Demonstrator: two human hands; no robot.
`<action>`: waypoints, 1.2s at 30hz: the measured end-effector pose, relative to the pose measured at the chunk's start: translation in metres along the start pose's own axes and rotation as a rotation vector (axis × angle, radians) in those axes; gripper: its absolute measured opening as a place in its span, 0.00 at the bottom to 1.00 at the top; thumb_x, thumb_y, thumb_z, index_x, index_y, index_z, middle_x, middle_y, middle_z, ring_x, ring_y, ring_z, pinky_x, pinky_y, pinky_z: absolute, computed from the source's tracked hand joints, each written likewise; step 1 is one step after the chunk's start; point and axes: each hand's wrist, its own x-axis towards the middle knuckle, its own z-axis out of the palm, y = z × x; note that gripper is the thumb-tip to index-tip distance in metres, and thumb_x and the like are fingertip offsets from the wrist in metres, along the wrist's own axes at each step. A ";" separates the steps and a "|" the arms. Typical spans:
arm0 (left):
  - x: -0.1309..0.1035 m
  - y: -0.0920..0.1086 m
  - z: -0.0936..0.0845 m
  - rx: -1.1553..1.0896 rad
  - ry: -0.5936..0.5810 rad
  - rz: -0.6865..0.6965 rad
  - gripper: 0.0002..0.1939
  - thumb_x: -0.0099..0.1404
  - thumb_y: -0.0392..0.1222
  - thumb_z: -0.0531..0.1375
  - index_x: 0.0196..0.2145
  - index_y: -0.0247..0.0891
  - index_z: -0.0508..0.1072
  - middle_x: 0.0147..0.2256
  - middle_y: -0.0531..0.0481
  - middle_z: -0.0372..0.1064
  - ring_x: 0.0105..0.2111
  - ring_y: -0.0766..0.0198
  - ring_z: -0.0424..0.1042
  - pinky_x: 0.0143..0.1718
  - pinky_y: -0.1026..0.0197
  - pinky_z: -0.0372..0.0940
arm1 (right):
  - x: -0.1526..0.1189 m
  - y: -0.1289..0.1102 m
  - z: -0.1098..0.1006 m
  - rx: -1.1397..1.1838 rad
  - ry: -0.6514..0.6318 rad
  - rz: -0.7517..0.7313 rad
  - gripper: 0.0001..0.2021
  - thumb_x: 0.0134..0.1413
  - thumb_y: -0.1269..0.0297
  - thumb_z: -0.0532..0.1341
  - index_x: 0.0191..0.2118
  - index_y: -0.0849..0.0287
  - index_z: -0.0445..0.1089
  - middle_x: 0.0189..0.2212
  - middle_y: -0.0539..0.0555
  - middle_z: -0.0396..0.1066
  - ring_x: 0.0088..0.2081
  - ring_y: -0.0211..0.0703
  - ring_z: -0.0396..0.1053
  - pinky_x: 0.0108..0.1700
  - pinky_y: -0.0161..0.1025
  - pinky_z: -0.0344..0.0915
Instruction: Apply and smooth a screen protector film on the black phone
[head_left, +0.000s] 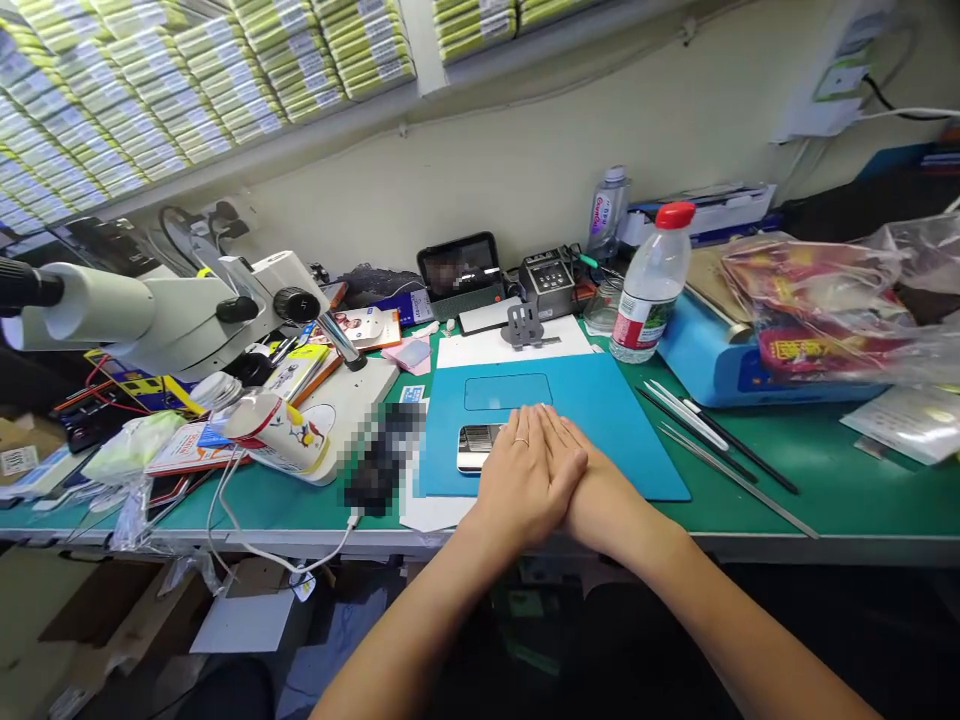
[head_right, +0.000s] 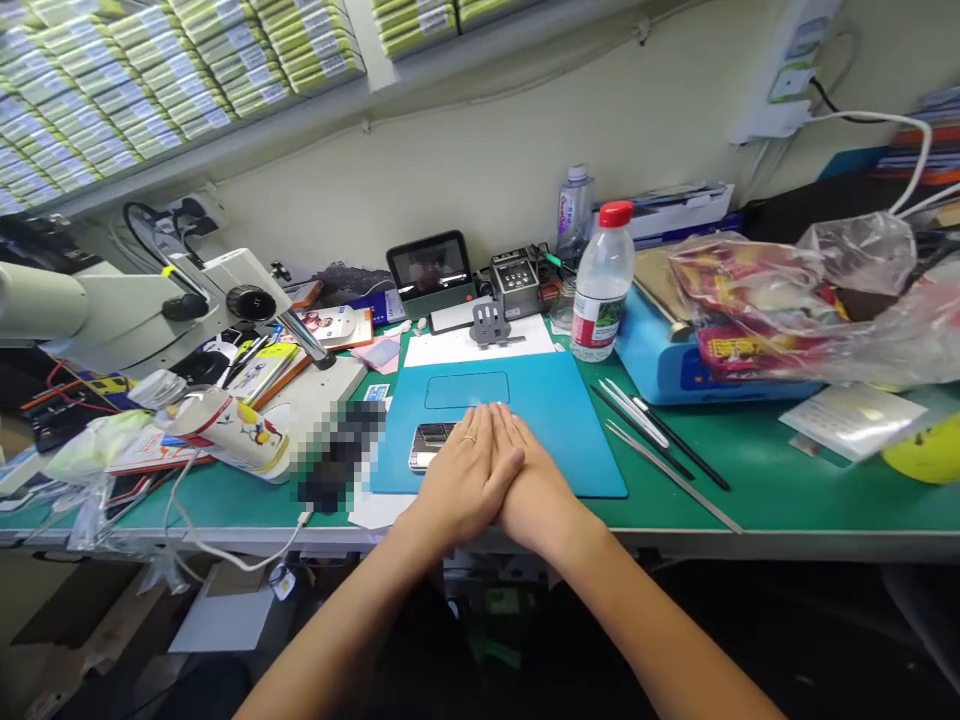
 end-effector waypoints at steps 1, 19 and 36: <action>-0.001 -0.005 -0.001 0.004 -0.001 -0.001 0.41 0.76 0.61 0.37 0.71 0.22 0.48 0.71 0.33 0.44 0.72 0.49 0.43 0.72 0.46 0.44 | 0.003 -0.002 0.001 -0.026 0.011 0.006 0.49 0.62 0.64 0.54 0.72 0.70 0.14 0.74 0.71 0.40 0.71 0.64 0.50 0.69 0.59 0.53; -0.053 -0.089 -0.026 -0.003 0.102 -0.141 0.41 0.76 0.62 0.36 0.71 0.26 0.52 0.71 0.35 0.43 0.73 0.48 0.36 0.72 0.42 0.40 | 0.066 -0.070 -0.005 -0.071 -0.158 -0.114 0.36 0.61 0.64 0.52 0.71 0.81 0.48 0.70 0.77 0.52 0.71 0.66 0.47 0.70 0.59 0.54; -0.088 -0.056 -0.024 0.037 -0.058 0.002 0.37 0.77 0.57 0.44 0.74 0.33 0.43 0.73 0.41 0.36 0.73 0.51 0.39 0.72 0.44 0.46 | 0.015 -0.083 -0.022 0.303 -0.103 -0.048 0.37 0.61 0.67 0.55 0.74 0.69 0.45 0.72 0.70 0.48 0.72 0.57 0.49 0.70 0.55 0.54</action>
